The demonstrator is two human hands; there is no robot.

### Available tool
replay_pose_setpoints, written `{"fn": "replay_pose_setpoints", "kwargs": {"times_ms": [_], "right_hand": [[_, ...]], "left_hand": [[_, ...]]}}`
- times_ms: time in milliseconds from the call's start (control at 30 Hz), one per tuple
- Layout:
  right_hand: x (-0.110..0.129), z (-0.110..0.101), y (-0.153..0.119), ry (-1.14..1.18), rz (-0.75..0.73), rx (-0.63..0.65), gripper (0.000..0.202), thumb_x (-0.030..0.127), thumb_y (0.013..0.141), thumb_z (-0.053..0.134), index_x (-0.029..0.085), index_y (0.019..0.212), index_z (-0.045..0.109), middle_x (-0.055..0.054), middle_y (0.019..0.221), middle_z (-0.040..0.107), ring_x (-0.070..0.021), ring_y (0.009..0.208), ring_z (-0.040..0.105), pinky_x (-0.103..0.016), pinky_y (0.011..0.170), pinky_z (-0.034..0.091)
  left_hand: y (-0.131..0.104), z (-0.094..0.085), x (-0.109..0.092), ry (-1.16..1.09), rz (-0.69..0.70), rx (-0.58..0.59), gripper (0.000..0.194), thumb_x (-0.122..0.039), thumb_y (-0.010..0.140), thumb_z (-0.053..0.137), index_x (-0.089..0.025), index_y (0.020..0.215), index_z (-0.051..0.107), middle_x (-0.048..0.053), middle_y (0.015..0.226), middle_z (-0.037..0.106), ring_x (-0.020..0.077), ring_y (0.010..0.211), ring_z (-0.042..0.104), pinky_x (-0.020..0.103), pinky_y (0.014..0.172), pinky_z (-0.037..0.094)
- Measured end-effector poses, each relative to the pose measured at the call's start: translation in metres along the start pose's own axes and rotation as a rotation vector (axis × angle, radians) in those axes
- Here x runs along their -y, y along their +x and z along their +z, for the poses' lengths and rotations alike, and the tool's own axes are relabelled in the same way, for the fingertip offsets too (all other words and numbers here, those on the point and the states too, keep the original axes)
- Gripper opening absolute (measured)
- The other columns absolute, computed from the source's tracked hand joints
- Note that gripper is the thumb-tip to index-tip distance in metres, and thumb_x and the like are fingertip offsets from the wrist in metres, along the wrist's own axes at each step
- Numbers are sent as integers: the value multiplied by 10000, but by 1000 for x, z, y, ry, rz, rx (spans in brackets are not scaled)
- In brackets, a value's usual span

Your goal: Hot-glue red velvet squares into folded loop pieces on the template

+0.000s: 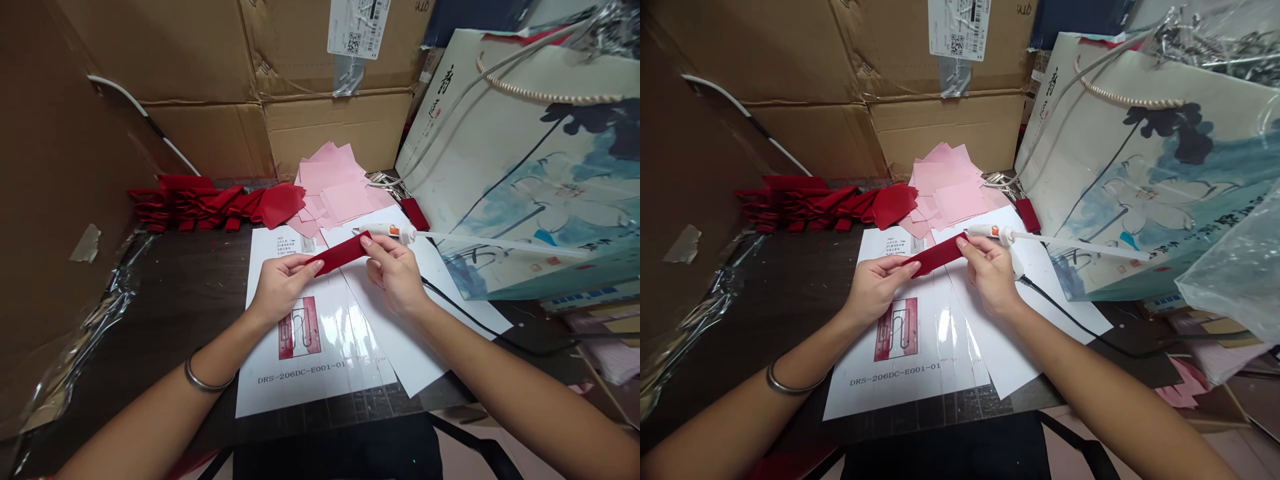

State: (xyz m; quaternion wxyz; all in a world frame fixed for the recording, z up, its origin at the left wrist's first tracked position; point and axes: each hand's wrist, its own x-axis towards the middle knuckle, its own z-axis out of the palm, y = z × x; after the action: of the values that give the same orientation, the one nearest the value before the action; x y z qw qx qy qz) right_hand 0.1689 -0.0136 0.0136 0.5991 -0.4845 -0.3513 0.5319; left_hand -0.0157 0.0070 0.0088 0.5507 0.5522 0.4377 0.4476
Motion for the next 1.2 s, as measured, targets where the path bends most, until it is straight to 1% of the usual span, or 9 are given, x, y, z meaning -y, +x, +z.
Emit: {"fn": "replay_pose_setpoints", "kwargs": {"times_ms": [167,300,367,567,700,867,1033,1133,1200], "right_hand": [[-3,2,0,-4,-58,-36,242,389,702,795,195,695,651,105,402,314,-48,379,217,-241,367,159],[-6,2,-2,0,-95,-51,234,382,698,798,198,691,654,101,417,325,-50,387,237,-237,373,174],[-7,3,-4,-5,-112,-72,228,384,699,796,199,697,661,99,422,327,-52,392,241,-237,376,185],[-5,3,-6,-24,-148,-104,228,400,702,788,200,707,680,92,414,342,-58,386,253,-246,369,202],[-5,3,-6,-38,-169,-109,234,413,706,783,199,709,689,87,421,343,-62,388,264,-250,368,210],[-6,4,-6,-39,-215,-112,191,382,727,776,203,747,714,85,432,351,-63,397,279,-251,380,230],[-7,3,-6,-49,-224,-126,182,374,731,773,203,749,714,84,439,359,-65,397,276,-254,382,230],[-7,2,-6,-89,-233,-108,162,363,740,765,211,745,708,82,436,373,-72,396,277,-261,391,241],[-7,2,-7,-123,-240,-76,140,357,758,750,222,756,714,76,442,392,-81,400,298,-269,403,270]], "left_hand": [[0,-1,-1,-29,21,-68,136,-290,722,762,-164,772,774,35,752,764,139,678,682,228,659,550],[0,-3,-1,-20,79,-81,173,-332,747,746,-162,757,776,37,749,761,151,689,676,237,647,543],[0,-3,-1,3,97,-93,178,-337,742,752,-164,769,780,39,757,762,160,700,677,253,665,547],[0,-2,0,65,104,-104,249,-386,729,774,-161,834,780,56,810,768,197,775,699,306,737,568],[0,-1,1,42,96,-127,273,-392,709,794,-151,835,772,60,785,763,207,774,710,313,733,577],[0,-1,0,28,105,-165,261,-386,697,805,-155,811,766,50,745,752,199,745,703,309,717,575],[2,-4,0,61,137,-134,262,-404,712,785,-157,796,761,53,751,746,187,723,681,301,691,561],[2,-8,1,53,152,-50,220,-374,720,775,-160,769,753,48,730,737,172,693,668,275,657,544],[0,-10,1,43,152,33,220,-370,745,751,-163,820,754,55,775,742,174,718,672,269,660,538]]}}
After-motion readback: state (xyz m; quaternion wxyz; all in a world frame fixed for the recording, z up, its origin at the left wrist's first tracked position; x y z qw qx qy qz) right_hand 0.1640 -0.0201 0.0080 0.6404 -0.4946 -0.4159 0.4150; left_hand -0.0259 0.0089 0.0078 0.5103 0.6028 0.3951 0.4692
